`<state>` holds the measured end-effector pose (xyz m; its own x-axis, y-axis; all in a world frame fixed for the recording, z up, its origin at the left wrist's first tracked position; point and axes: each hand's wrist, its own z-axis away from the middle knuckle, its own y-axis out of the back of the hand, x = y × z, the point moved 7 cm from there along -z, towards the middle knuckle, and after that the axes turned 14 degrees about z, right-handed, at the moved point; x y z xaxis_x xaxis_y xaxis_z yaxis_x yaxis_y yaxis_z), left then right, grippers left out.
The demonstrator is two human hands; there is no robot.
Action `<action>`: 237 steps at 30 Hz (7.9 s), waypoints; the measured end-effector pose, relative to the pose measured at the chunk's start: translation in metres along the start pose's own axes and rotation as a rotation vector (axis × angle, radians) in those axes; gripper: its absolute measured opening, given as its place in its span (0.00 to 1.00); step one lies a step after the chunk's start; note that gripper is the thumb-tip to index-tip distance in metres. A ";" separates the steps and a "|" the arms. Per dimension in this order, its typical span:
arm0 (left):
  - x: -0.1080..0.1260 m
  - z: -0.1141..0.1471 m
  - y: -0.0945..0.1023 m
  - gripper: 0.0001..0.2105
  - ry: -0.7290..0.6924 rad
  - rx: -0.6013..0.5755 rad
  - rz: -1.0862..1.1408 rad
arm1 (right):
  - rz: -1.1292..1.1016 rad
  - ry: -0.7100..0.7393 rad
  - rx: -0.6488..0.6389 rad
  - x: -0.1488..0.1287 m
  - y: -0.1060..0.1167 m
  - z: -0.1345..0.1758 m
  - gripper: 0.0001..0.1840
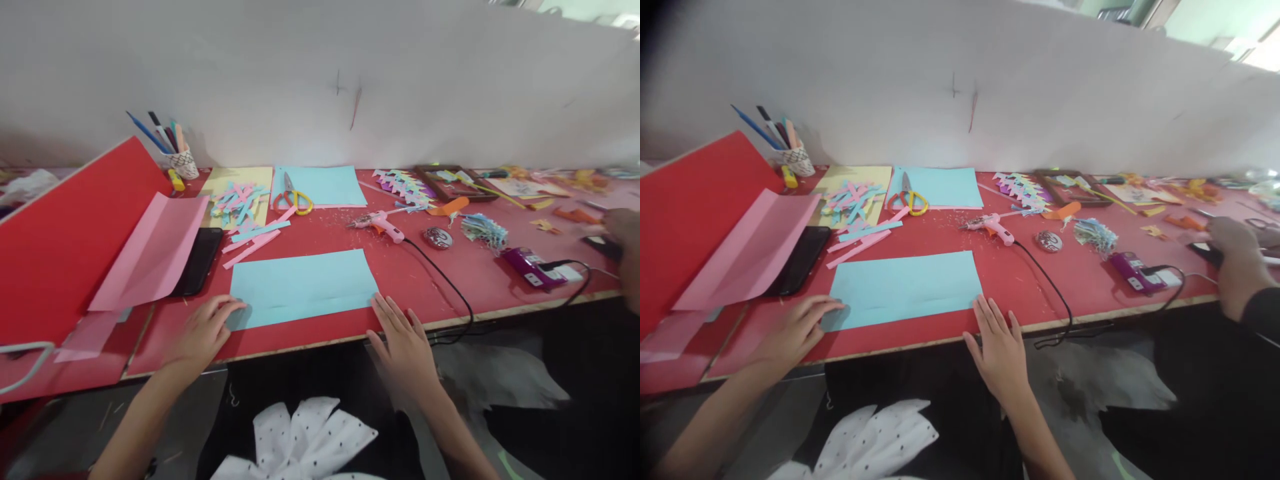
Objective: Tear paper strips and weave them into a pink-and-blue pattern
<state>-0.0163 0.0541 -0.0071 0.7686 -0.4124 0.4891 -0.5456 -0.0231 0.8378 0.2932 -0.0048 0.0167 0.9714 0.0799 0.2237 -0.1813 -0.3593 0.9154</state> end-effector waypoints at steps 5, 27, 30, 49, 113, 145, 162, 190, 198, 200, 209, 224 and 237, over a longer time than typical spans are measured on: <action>0.009 0.001 0.003 0.21 -0.078 0.014 -0.040 | 0.051 -0.091 0.042 0.022 0.001 -0.003 0.22; 0.024 0.026 0.003 0.21 0.156 -0.231 0.477 | -0.239 0.231 -0.357 -0.004 0.010 -0.072 0.16; 0.042 0.014 0.018 0.22 0.001 -0.281 0.462 | -0.254 0.229 -0.163 -0.009 0.027 -0.094 0.14; 0.118 -0.059 -0.050 0.31 0.027 -0.564 -0.041 | -0.489 0.431 -0.348 -0.106 -0.039 -0.230 0.12; 0.092 -0.046 -0.039 0.16 0.175 -0.271 -0.245 | -0.101 0.885 -0.228 -0.143 -0.021 -0.147 0.10; 0.095 -0.042 -0.043 0.17 0.101 -0.193 -0.343 | -0.127 0.794 -0.193 -0.143 -0.020 -0.144 0.09; 0.093 -0.046 -0.040 0.20 0.129 -0.291 -0.322 | -0.204 0.808 -0.307 -0.125 -0.024 -0.149 0.14; 0.087 -0.050 -0.027 0.16 0.063 -0.219 -0.251 | -0.456 0.691 -0.426 -0.105 -0.029 -0.158 0.14; 0.087 -0.051 -0.037 0.17 0.022 -0.198 -0.275 | -0.356 0.755 -0.423 -0.117 -0.022 -0.166 0.15; 0.084 -0.051 -0.035 0.17 0.012 -0.204 -0.293 | -0.330 0.792 -0.454 -0.121 -0.023 -0.170 0.15; 0.056 -0.071 -0.020 0.18 -0.021 -0.292 -0.354 | -0.508 0.706 -0.706 -0.129 -0.028 -0.186 0.16; 0.073 -0.061 -0.032 0.22 0.157 -0.135 -0.248 | -0.403 0.619 -0.610 -0.126 -0.037 -0.185 0.16; 0.076 -0.062 -0.032 0.23 0.155 -0.188 -0.278 | -0.325 0.566 -0.576 -0.120 -0.041 -0.181 0.16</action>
<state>0.0804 0.0799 0.0180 0.9282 -0.2707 0.2554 -0.2488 0.0590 0.9668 0.1564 0.1682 0.0128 0.7937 0.6023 -0.0851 -0.1067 0.2756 0.9553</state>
